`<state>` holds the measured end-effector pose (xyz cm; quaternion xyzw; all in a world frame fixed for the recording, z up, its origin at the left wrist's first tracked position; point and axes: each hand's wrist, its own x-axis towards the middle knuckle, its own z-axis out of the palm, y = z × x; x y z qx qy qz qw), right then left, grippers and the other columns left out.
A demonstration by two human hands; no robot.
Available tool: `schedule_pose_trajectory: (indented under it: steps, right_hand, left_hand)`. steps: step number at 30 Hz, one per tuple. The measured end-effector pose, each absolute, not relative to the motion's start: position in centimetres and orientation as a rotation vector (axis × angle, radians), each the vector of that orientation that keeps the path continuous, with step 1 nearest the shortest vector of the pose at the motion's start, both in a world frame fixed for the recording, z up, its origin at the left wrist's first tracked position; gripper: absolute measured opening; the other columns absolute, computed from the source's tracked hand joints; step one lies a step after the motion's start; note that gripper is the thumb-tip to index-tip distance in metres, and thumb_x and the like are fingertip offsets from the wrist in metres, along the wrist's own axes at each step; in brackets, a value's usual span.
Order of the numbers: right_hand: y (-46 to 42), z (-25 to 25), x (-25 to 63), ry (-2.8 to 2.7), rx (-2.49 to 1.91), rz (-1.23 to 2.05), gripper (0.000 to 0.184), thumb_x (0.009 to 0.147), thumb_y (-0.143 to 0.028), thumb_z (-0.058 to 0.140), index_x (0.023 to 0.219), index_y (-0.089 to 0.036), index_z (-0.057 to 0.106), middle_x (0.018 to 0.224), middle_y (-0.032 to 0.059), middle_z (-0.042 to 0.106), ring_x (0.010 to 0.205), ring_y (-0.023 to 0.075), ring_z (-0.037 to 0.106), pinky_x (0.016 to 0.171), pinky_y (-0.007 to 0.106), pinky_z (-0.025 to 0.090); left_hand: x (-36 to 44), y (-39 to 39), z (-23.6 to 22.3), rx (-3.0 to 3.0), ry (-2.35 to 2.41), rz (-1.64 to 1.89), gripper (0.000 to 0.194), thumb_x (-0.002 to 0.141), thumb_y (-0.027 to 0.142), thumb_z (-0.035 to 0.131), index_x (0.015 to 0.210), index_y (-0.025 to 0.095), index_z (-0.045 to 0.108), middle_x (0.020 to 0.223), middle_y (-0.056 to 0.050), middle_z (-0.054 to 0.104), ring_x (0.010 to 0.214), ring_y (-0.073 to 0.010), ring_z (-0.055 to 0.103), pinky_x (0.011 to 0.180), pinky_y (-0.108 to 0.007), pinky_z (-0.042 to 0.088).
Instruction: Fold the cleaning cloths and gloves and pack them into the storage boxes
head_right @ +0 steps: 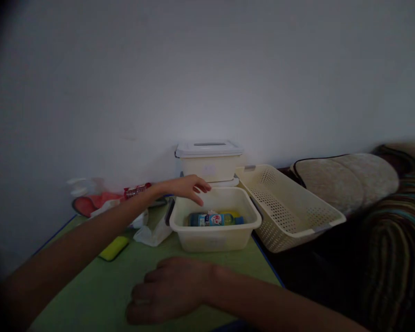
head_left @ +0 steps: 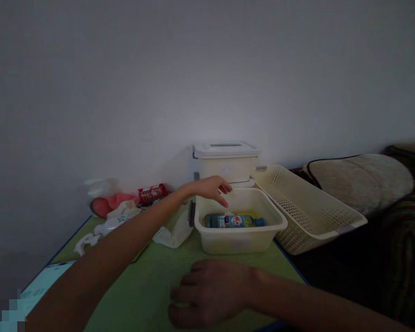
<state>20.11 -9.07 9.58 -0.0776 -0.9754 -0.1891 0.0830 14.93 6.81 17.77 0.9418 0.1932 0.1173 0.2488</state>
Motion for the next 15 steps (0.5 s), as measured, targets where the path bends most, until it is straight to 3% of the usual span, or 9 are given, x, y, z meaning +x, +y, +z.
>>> schedule_pose_trajectory:
  steps: [3,8,11,14,15]
  right_hand:
    - [-8.6,13.8,24.1,-2.686,-0.434,-0.876,0.021,0.092,-0.019,0.039,0.093,-0.016,0.059,0.087,0.0015,0.065,0.068,0.0136,0.056,0.051,0.026,0.04]
    - [-4.9,20.1,30.6,-2.296,-0.804,-1.233,0.026,0.086,-0.008,0.035,0.099,-0.012,0.058,0.098,0.0133,0.065,0.081,0.0215,0.059,0.064,0.033,0.048]
    - [-1.5,22.2,34.4,-2.043,-1.201,-0.971,0.033,0.077,-0.005,0.036,0.101,-0.012,0.058,0.102,0.0147,0.063,0.09,0.025,0.058,0.076,0.041,0.048]
    - [1.9,22.6,38.1,-1.685,-1.403,-0.447,0.045,0.064,-0.004,0.041,0.104,-0.016,0.059,0.112,0.0126,0.059,0.107,0.0277,0.052,0.097,0.049,0.036]
    - [2.9,22.4,39.2,-1.635,-1.428,-0.374,0.051,0.059,-0.003,0.041,0.106,-0.015,0.058,0.113,0.0136,0.059,0.107,0.0288,0.052,0.098,0.05,0.036]
  left_hand:
    - [12.5,7.0,19.9,2.497,0.607,0.778,0.055,0.055,0.027,0.076,0.106,0.014,0.059,0.101,-0.008,0.062,0.075,-0.0139,0.057,0.066,-0.027,0.047]
    - [10.7,9.2,21.1,2.303,0.895,1.464,0.065,0.049,0.022,0.079,0.109,0.017,0.053,0.104,-0.007,0.056,0.087,-0.017,0.055,0.076,-0.033,0.047]
    - [10.9,10.7,20.8,2.134,1.058,1.571,0.069,0.052,0.023,0.078,0.115,0.013,0.05,0.117,-0.013,0.052,0.101,-0.0219,0.054,0.086,-0.036,0.045]
    - [11.3,11.7,20.3,2.01,1.092,1.524,0.075,0.058,0.028,0.075,0.124,0.008,0.044,0.131,-0.02,0.045,0.118,-0.0269,0.046,0.097,-0.038,0.038]
    - [11.4,12.0,20.1,1.992,1.091,1.493,0.076,0.06,0.03,0.075,0.125,0.007,0.043,0.135,-0.021,0.043,0.123,-0.0277,0.042,0.1,-0.038,0.035]
